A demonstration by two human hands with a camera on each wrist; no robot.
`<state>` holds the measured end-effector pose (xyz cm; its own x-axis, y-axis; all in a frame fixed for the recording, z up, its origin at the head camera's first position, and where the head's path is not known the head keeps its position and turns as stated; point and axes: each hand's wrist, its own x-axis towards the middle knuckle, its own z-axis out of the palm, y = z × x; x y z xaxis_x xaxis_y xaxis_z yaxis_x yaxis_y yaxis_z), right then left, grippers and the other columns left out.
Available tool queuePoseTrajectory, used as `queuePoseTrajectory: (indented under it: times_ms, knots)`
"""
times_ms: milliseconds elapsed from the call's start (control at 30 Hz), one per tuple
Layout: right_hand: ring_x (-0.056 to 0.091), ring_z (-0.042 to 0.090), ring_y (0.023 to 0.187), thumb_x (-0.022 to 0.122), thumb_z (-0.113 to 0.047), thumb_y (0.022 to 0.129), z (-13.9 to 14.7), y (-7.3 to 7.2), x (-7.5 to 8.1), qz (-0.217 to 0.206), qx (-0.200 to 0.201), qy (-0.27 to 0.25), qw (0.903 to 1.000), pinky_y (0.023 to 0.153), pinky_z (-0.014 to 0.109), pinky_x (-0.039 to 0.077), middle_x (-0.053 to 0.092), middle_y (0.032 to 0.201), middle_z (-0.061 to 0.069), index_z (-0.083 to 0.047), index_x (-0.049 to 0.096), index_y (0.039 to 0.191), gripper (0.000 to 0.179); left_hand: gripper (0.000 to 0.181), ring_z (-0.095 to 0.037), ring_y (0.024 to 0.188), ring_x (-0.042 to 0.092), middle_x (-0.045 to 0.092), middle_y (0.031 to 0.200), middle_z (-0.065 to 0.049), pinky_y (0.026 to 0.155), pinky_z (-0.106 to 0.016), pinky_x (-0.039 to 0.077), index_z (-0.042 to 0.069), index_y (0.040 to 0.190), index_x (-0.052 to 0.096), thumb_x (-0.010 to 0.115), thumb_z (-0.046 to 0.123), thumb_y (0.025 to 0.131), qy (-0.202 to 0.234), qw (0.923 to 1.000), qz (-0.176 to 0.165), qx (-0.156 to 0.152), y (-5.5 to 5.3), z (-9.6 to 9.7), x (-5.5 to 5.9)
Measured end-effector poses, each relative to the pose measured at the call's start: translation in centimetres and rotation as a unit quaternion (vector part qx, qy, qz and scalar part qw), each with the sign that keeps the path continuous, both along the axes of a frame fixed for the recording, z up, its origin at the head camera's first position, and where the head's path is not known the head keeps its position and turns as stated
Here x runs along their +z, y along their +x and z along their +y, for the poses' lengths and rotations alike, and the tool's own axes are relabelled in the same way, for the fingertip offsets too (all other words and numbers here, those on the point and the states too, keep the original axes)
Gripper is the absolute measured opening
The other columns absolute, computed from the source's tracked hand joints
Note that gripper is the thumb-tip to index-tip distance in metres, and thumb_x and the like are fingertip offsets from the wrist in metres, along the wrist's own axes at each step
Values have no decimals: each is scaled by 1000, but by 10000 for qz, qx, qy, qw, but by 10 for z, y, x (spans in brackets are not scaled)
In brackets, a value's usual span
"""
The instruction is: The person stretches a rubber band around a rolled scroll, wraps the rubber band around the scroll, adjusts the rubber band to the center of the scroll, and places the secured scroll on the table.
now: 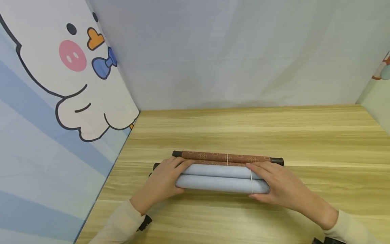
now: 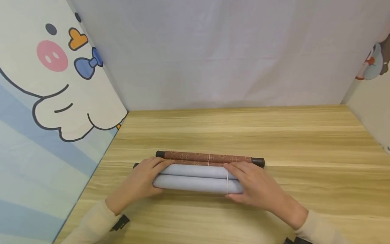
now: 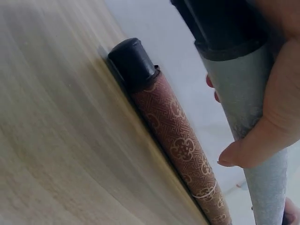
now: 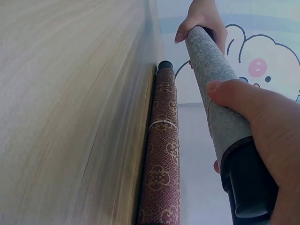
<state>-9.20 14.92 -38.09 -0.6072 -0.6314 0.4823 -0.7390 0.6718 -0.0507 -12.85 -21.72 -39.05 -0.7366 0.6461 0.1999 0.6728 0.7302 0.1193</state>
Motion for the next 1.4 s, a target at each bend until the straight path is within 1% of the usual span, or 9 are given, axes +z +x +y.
queuePoseTrajectory:
  times_ms: [200,400,567,767,900,1033,1200,1300,1400]
  knots:
    - [68,21,100,82,-56,71,2,0,3,29,26,51,10000,83,42,56,71,114,7,-3,63,127,79,90,-24,116,59,59,130,-4,100,-45,51,18,144,51,92,31,65,294,9994,-127,-149,2,-2,2]
    - [68,22,99,89,-49,61,-4,2,7,108,-50,192,9997,85,44,56,71,112,7,-2,65,125,83,87,-22,113,59,61,127,-4,97,-42,52,17,142,54,92,31,65,276,9995,-17,-148,5,5,2]
    - [68,20,98,89,-51,61,-17,4,7,29,-114,379,9992,86,41,57,70,113,5,-4,62,130,87,86,-23,116,59,61,127,-4,100,-42,51,17,142,53,90,35,67,156,9995,112,-258,9,16,4]
    - [68,20,100,87,-53,62,-22,7,7,-140,-233,455,9986,85,40,58,70,115,5,-6,59,135,91,87,-22,116,59,61,126,-3,99,-41,51,19,141,54,92,36,64,125,9997,179,-93,13,18,5]
    - [68,20,100,87,-53,62,-20,6,7,-80,-209,433,9988,84,39,58,70,115,5,-6,59,135,92,86,-22,115,59,62,125,-3,99,-41,52,19,141,55,92,35,65,141,9996,231,-89,11,18,4]
    - [68,22,103,87,-55,61,-14,4,7,42,-175,291,9994,87,42,57,70,117,6,-6,60,133,91,86,-20,114,59,62,125,-2,98,-40,52,20,141,55,92,34,64,186,9996,217,17,10,16,3]
    - [68,25,104,81,-59,68,-2,3,4,118,-229,175,9995,87,46,56,70,118,7,-6,61,132,85,86,-20,113,59,62,125,-1,97,-40,52,21,141,55,92,33,63,239,9995,190,47,9,16,3]
    - [68,24,104,75,-62,75,2,2,2,115,-178,133,9997,85,45,56,70,117,5,-6,61,132,81,86,-20,112,59,62,125,-2,97,-40,52,20,140,55,92,33,64,216,9995,220,37,8,16,3]
    - [68,23,104,71,-64,79,3,0,-1,144,-90,73,9998,85,44,56,70,116,4,-6,62,131,78,86,-20,112,59,62,125,-2,96,-40,52,20,140,56,92,34,64,169,9996,235,40,8,17,2]
